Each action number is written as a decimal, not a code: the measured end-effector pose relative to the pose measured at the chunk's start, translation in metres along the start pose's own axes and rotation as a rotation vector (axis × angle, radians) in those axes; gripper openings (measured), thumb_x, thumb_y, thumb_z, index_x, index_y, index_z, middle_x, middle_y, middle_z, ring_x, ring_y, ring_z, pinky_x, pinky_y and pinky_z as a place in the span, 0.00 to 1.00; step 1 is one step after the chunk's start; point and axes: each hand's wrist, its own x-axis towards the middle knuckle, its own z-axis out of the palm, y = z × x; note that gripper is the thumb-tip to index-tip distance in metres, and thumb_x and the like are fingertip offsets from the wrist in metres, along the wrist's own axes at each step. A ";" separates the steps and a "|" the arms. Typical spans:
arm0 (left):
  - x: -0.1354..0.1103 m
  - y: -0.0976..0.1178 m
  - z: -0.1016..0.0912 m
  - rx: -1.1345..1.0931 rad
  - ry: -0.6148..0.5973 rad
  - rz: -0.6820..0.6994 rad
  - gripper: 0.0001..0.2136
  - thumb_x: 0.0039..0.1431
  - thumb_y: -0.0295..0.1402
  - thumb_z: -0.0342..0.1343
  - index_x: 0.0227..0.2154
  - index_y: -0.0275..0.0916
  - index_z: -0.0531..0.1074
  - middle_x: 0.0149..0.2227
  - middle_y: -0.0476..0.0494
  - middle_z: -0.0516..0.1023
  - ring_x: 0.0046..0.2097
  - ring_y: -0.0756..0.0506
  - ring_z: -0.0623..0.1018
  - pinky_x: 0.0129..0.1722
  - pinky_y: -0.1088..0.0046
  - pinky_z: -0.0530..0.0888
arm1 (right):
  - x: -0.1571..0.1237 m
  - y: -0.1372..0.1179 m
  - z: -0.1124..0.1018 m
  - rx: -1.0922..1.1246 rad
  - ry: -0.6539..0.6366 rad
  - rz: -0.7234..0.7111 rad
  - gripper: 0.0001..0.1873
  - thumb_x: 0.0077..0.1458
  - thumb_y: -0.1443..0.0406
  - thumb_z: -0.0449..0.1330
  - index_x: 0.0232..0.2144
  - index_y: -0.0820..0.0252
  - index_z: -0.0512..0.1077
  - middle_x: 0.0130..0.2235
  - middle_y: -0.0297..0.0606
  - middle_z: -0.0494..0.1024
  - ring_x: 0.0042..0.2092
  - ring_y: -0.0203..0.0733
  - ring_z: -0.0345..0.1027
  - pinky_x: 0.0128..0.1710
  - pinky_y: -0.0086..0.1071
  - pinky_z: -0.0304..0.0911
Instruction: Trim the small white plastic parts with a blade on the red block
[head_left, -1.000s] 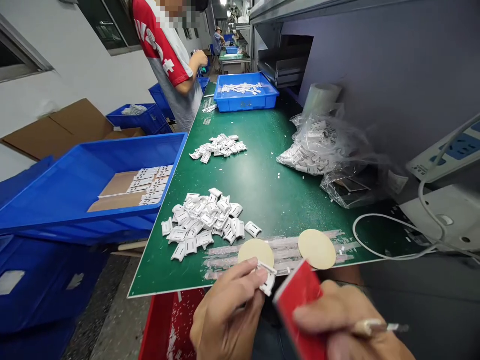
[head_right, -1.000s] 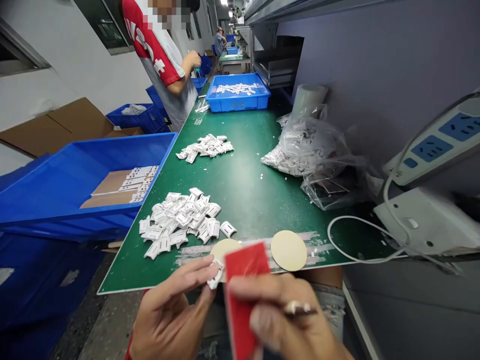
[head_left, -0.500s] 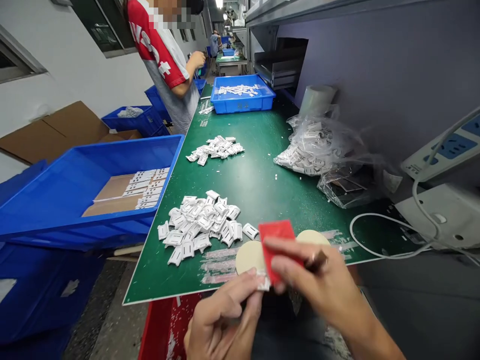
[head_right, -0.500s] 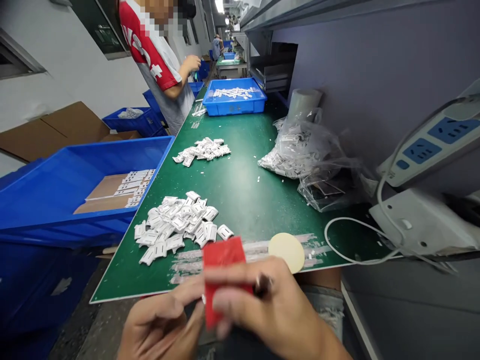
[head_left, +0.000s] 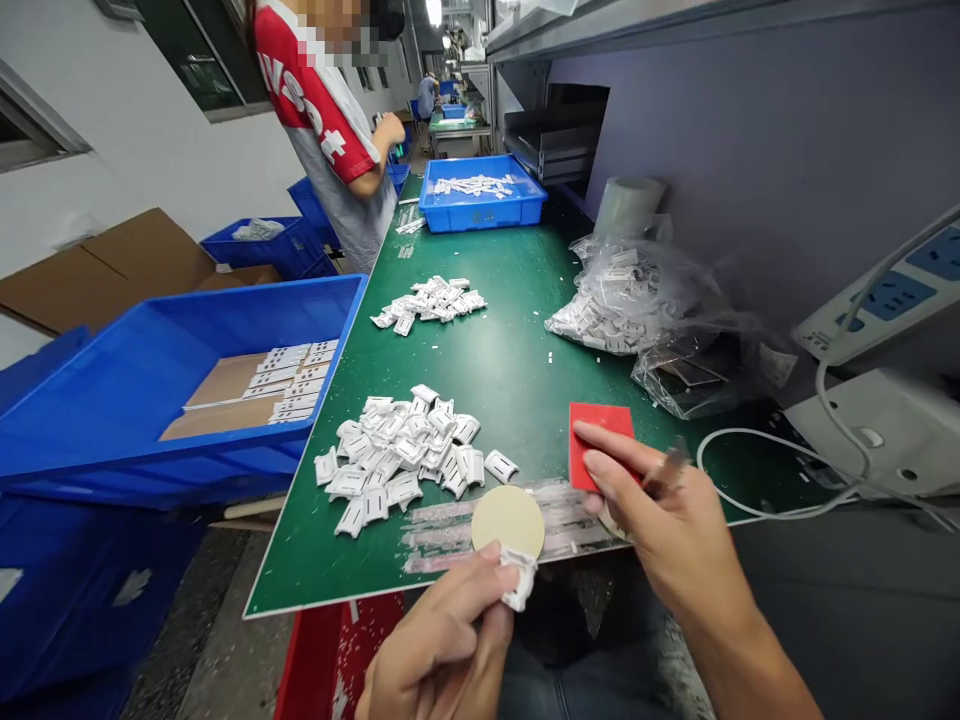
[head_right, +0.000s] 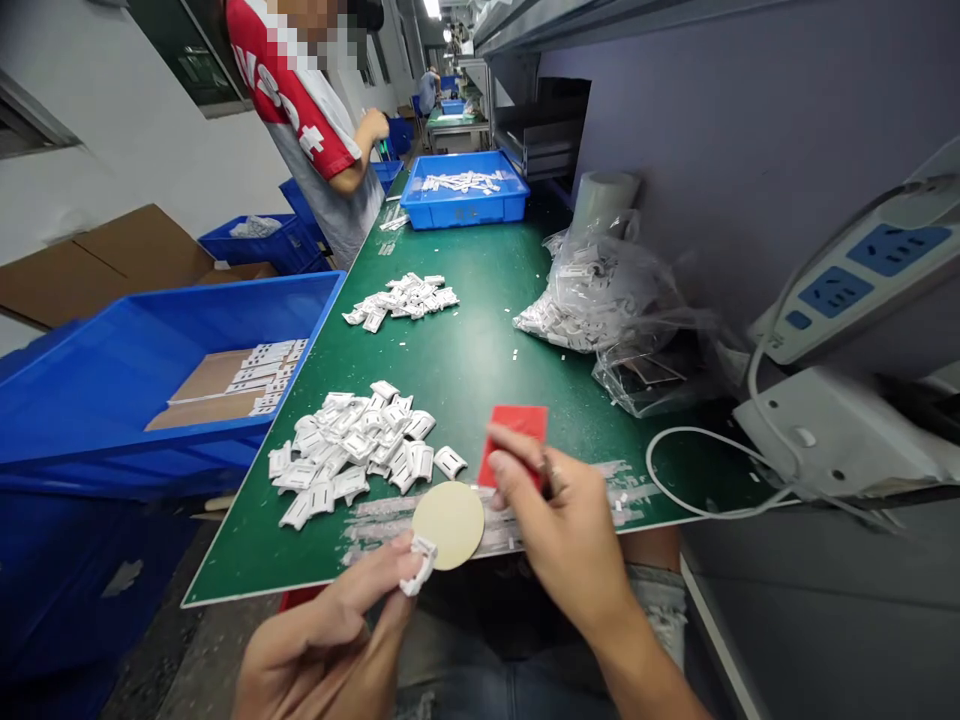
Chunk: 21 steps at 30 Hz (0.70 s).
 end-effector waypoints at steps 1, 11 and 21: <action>0.003 0.000 0.000 -0.048 -0.005 -0.017 0.18 0.55 0.13 0.68 0.37 0.44 0.74 0.36 0.53 0.91 0.39 0.43 0.91 0.47 0.70 0.88 | 0.000 0.000 -0.003 0.008 0.003 -0.006 0.16 0.59 0.52 0.76 0.47 0.49 0.90 0.25 0.31 0.81 0.25 0.33 0.72 0.27 0.25 0.69; 0.021 -0.003 -0.003 -0.971 -0.307 -1.207 0.15 0.57 0.43 0.78 0.38 0.41 0.81 0.30 0.48 0.81 0.30 0.52 0.79 0.30 0.81 0.76 | -0.035 -0.018 -0.011 0.361 -0.045 0.272 0.16 0.45 0.50 0.84 0.36 0.43 0.91 0.24 0.31 0.81 0.22 0.27 0.70 0.26 0.19 0.68; 0.003 -0.010 0.003 -1.032 -0.438 -1.353 0.19 0.52 0.43 0.81 0.35 0.36 0.80 0.25 0.49 0.80 0.22 0.56 0.75 0.24 0.85 0.69 | 0.003 -0.001 -0.021 0.073 -0.481 0.132 0.24 0.55 0.44 0.75 0.42 0.55 0.91 0.23 0.36 0.82 0.25 0.42 0.76 0.26 0.32 0.72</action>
